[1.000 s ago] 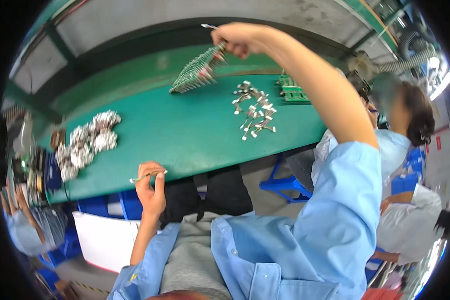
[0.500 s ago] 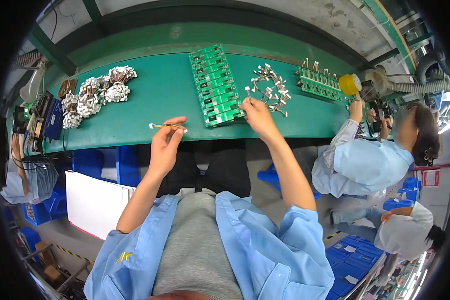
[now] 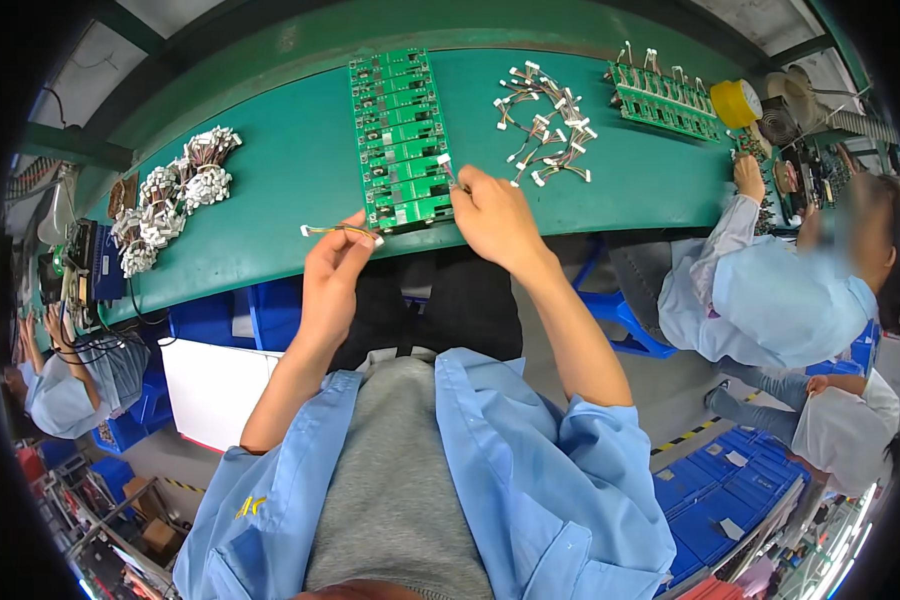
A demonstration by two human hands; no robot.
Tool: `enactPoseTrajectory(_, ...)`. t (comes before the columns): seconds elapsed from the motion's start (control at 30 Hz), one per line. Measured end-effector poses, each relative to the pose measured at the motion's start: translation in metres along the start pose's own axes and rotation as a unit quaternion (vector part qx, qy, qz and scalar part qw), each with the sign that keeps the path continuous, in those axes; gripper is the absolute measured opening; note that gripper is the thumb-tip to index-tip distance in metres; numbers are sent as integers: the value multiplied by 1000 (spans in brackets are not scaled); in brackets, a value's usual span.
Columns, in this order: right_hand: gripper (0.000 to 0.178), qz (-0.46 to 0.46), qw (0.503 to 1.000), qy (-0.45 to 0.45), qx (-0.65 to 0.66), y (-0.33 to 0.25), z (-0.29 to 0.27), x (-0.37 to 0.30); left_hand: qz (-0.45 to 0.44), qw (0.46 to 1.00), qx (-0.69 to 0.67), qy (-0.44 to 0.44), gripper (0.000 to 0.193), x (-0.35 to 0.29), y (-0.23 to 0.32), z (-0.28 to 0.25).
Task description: The recorder is connecting wires and small components to a series of printed circuit boards on a factory assembly line.
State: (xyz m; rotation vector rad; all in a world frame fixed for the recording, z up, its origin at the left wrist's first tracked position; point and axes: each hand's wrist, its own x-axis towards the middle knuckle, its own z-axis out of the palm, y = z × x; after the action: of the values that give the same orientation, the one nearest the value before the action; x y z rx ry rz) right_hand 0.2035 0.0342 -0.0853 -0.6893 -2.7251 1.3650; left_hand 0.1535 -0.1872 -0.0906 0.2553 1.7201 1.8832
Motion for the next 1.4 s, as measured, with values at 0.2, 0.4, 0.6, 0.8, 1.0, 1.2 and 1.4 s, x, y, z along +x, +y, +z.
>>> enactPoseTrajectory(0.2,17,-84,989,-46,-117,3,-39,17,60,997,-15,-34,6,-36,-26,41)
enactPoseTrajectory(0.4,16,-203,930,-138,-275,-22,-59,78,152,979,-43,-130,9,-22,-50,68)
enactPoseTrajectory(0.6,15,-290,878,-179,-336,-51,-35,157,175,971,2,-163,9,3,-38,78)
enactPoseTrajectory(0.8,27,-243,965,-2,-95,-21,-54,120,312,911,265,40,4,23,42,-40)
enactPoseTrajectory(1.0,13,-127,983,-33,-131,-1,-49,50,266,877,386,109,11,79,62,-146)
enactPoseTrajectory(1.2,14,-93,986,15,-134,12,-41,20,192,885,422,44,10,111,65,-157)
enactPoseTrajectory(1.4,16,-152,972,42,-176,20,-33,3,213,857,468,31,10,112,66,-158)
